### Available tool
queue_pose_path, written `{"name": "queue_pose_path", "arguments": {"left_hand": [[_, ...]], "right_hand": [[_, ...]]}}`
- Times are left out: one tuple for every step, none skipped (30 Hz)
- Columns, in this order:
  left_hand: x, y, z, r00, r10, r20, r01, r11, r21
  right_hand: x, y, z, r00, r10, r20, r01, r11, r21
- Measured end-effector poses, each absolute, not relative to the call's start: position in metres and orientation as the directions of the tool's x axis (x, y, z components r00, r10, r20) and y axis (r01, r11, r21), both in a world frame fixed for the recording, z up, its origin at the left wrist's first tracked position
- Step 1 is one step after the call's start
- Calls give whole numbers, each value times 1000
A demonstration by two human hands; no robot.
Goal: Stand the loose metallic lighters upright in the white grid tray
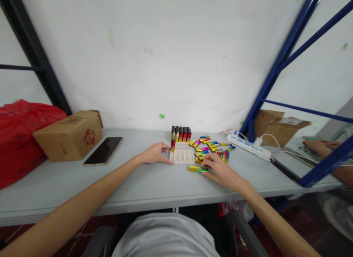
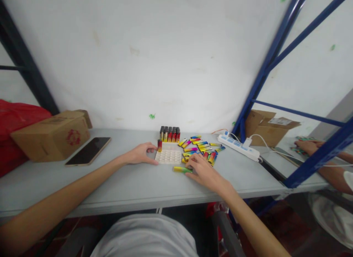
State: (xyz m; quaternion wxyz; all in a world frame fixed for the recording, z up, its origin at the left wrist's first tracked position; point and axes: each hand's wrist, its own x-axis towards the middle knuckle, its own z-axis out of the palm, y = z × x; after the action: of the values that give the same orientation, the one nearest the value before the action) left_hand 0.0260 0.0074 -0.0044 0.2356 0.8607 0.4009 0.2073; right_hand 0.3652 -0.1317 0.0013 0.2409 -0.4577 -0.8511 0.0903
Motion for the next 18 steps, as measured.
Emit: {"name": "queue_pose_path", "arguments": {"left_hand": [[26,8,-5,592,788,169,590,-567,574],[26,8,-6,591,788,172,586,-566,581],[25,9,-7,589,789,175,580,-563,588],[25,10,-8,584,791,182,575,-561,595],[25,11,-10,582,790,190,569,-563,599],[26,11,-11,584,787,199,563,-569,599],[26,12,-11,588,781,208,558,-578,596],[26,12,-12,595,775,212,554,-586,591],[27,12,-12,599,772,212,554,-591,587],[27,12,-12,600,772,211,555,-591,585],[28,11,-12,601,772,207,557,-590,584],[28,11,-11,600,774,203,561,-587,583],[28,10,-10,600,775,199,565,-586,580],[28,10,-10,602,774,198,568,-589,575],[28,9,-9,606,770,198,570,-594,567],[28,8,-8,613,766,195,573,-601,557],[28,8,-7,619,761,195,575,-607,548],[28,8,-7,622,758,197,575,-612,543]], "right_hand": [[366,-130,3,-444,830,336,692,556,-460],[367,-128,4,-419,845,334,633,535,-559],[367,-126,6,-388,865,319,561,496,-662],[367,-123,8,-352,887,297,476,443,-759],[365,-120,10,-308,911,276,378,383,-843],[362,-117,13,-259,931,256,271,325,-906],[358,-113,16,-216,946,242,158,279,-947],[352,-107,21,-183,955,233,49,246,-968],[345,-102,26,-165,960,228,-45,223,-974],[338,-95,31,-168,961,222,-113,205,-972],[329,-87,37,-191,958,215,-152,187,-970],[321,-78,43,-227,951,211,-166,176,-970],[312,-69,49,-272,940,205,-158,166,-973],[303,-60,53,-317,927,200,-143,162,-976],[295,-50,55,-352,915,198,-128,163,-978],[288,-42,56,-378,906,190,-105,162,-981],[281,-34,54,-383,905,185,-73,170,-983],[276,-28,50,-362,913,189,-29,191,-981]]}}
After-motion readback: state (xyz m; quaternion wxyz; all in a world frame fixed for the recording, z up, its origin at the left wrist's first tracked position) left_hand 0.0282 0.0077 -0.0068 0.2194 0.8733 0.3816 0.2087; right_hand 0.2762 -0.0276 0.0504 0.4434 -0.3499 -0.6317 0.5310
